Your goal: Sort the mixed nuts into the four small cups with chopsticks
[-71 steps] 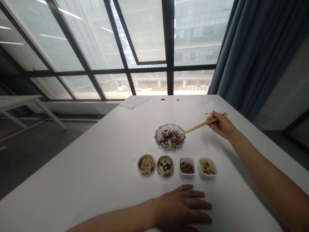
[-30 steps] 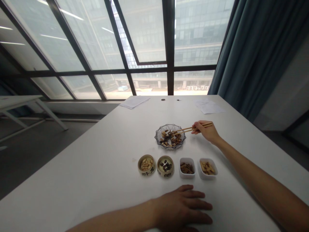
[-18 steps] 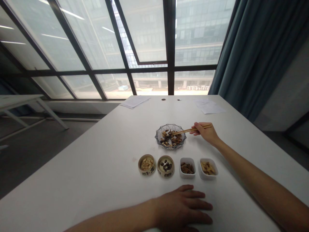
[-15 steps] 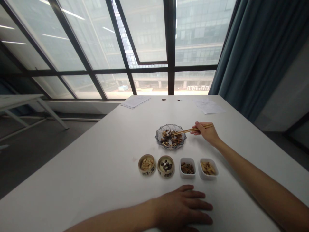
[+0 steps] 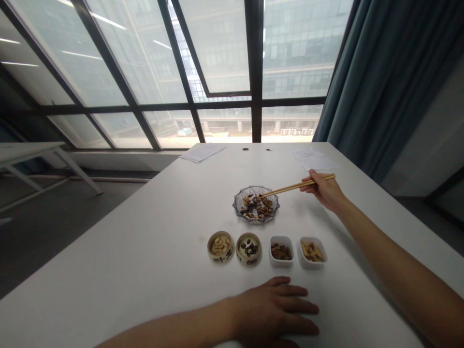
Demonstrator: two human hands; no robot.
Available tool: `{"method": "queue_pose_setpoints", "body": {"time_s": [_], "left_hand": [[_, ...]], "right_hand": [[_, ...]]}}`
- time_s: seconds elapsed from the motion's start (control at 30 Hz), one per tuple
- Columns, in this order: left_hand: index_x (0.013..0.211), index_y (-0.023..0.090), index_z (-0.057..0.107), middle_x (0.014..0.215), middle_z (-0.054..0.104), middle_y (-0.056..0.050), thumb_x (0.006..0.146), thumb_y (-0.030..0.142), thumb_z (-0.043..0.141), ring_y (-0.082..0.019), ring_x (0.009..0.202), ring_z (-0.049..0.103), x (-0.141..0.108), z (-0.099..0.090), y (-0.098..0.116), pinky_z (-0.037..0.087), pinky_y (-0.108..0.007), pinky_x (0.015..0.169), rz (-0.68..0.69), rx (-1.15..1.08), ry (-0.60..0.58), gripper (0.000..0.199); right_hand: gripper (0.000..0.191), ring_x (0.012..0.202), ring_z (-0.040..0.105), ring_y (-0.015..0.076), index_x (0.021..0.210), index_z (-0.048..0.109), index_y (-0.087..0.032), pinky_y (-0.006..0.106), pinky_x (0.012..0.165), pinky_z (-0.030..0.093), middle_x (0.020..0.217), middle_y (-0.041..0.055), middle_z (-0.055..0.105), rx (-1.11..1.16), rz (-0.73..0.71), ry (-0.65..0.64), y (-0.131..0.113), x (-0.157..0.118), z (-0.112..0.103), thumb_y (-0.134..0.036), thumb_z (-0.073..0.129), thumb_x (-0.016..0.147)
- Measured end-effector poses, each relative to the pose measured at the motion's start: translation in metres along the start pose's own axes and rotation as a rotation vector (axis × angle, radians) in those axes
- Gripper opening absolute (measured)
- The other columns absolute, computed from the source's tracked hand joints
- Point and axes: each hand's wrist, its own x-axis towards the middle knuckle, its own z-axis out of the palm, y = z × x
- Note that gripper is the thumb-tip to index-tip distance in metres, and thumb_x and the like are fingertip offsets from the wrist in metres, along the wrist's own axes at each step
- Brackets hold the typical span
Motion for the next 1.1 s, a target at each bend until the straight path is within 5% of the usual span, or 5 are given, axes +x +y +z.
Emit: {"method": "queue_pose_setpoints", "body": {"time_s": [0.5,1.1], "left_hand": [[0.149,0.024,0.052,0.165,0.042,-0.002,0.104,0.051,0.039,-0.028,0.159,0.030,-0.001,0.000,0.000,0.017,-0.052,0.133,-0.008,0.011,-0.022,0.054],[0.148,0.024,0.053,0.165,0.042,-0.003,0.104,0.051,0.040,-0.027,0.159,0.030,-0.002,0.000,0.000,0.017,-0.052,0.133,-0.005,0.003,-0.015,0.054]], "right_hand": [[0.044,0.038,0.064,0.0123,0.066,0.078,-0.015,0.017,0.038,0.052,0.060,0.0071,0.074,-0.031,0.284,-0.476,-0.010,-0.008,-0.025,-0.056,0.089,0.074],[0.040,0.040,0.064,0.0116,0.072,0.078,-0.015,0.017,0.040,0.053,0.061,0.0060,0.074,0.000,0.231,-0.415,-0.009,-0.008,-0.019,-0.053,0.090,0.074]]}}
